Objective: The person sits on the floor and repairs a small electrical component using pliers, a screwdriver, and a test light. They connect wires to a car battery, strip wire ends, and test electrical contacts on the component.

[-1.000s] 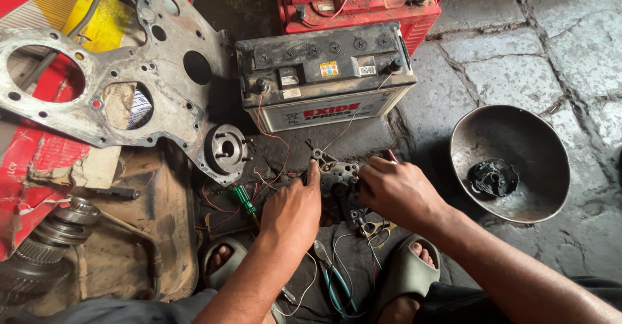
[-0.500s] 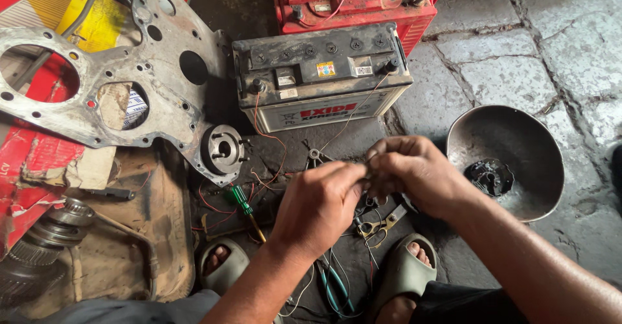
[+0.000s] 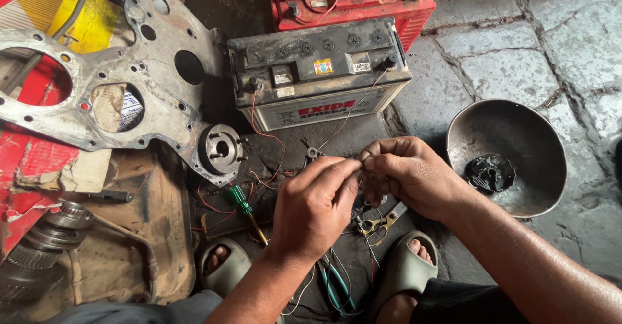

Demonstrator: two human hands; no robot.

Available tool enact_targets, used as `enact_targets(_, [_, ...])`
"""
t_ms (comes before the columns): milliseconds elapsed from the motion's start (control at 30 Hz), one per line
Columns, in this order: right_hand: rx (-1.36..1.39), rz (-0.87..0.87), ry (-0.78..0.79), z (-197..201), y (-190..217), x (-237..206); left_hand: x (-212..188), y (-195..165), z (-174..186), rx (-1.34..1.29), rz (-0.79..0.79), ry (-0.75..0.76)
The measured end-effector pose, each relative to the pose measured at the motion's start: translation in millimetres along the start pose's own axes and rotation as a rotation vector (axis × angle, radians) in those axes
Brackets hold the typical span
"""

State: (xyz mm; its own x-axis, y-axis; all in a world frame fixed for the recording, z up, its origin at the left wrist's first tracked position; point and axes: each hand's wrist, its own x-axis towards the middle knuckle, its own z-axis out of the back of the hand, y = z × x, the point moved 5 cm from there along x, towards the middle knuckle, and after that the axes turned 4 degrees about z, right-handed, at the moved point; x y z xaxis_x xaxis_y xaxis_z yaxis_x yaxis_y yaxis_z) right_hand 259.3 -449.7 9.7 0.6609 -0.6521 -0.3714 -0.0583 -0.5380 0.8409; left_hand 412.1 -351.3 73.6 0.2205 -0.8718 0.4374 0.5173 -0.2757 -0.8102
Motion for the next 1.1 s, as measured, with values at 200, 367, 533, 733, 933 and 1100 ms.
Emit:
enact_targets(200, [-0.24, 0.019, -0.066, -10, 10, -3, 0, 6, 1, 0.025, 0.012, -0.009])
enact_targets(367, [-0.457, 0.073, -0.129, -23, 26, -9, 2, 9, 6, 0.057, -0.002, -0.047])
enact_targets(533, [-0.461, 0.08, -0.07, -29, 40, -17, 2, 3, 7, 0.06, -0.04, 0.009])
enact_targets(733, [-0.522, 0.13, -0.027, -31, 50, -38, 0, -13, 3, 0.001, -0.043, 0.03])
enact_targets(933, [-0.585, 0.114, -0.038, -41, 49, -62, -10, -40, 4, -0.004, -0.13, 0.041])
enact_targets(1100, [-0.751, 0.182, -0.014, -57, 51, -83, -11, -53, 5, -0.002, -0.125, 0.14])
